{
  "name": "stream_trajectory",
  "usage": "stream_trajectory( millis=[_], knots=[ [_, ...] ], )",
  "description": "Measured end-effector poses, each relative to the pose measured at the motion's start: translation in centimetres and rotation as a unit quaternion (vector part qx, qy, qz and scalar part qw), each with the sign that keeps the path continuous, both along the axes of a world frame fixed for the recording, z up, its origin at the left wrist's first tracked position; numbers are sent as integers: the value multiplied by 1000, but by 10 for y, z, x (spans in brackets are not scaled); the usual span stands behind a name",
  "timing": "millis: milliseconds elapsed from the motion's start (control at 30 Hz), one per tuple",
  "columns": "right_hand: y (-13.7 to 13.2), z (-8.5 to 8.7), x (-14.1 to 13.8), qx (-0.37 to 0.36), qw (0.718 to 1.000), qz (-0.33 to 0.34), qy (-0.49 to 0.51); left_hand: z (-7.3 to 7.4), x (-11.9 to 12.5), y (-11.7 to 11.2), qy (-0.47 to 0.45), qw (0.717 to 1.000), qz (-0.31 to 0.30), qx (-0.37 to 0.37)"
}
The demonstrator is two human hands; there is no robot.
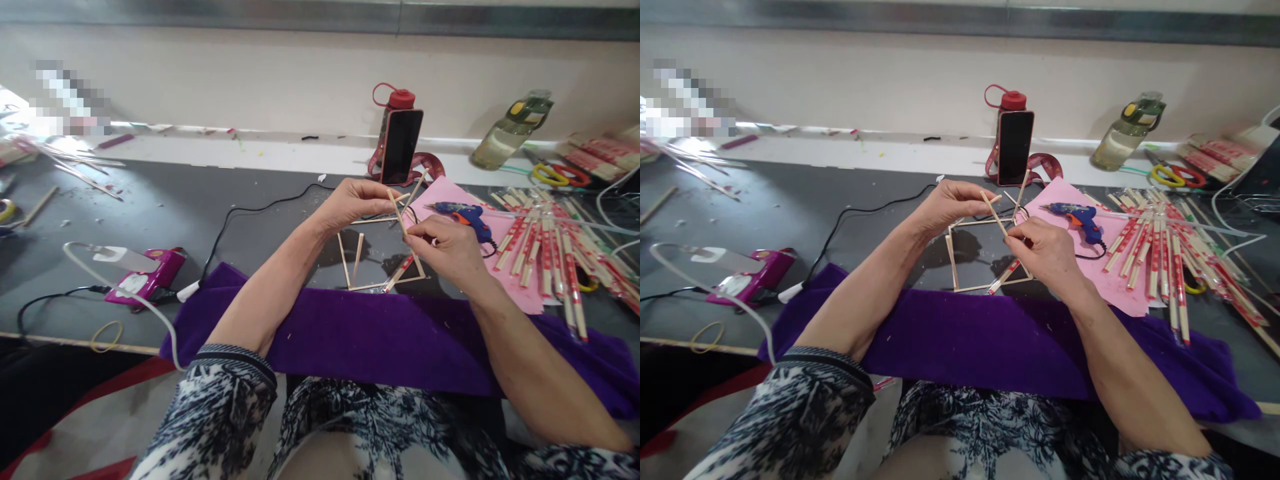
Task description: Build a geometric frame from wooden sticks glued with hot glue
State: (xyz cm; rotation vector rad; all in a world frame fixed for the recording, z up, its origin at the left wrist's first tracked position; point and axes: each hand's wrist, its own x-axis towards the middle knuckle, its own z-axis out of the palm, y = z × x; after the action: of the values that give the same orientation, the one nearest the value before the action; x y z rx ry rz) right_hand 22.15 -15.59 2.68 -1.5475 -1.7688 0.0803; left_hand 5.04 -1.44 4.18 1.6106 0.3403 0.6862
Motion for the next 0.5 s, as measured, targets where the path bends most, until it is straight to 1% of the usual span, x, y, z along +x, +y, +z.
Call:
stream_trajectory(
  millis=[233,500],
  knots=[
    [0,0,0,-4,1000,3,-2,0,0,2,7,1000,15,2],
    [3,-5,3,-5,1000,4,-6,3,-1,2,2,1000,3,2]
  ],
)
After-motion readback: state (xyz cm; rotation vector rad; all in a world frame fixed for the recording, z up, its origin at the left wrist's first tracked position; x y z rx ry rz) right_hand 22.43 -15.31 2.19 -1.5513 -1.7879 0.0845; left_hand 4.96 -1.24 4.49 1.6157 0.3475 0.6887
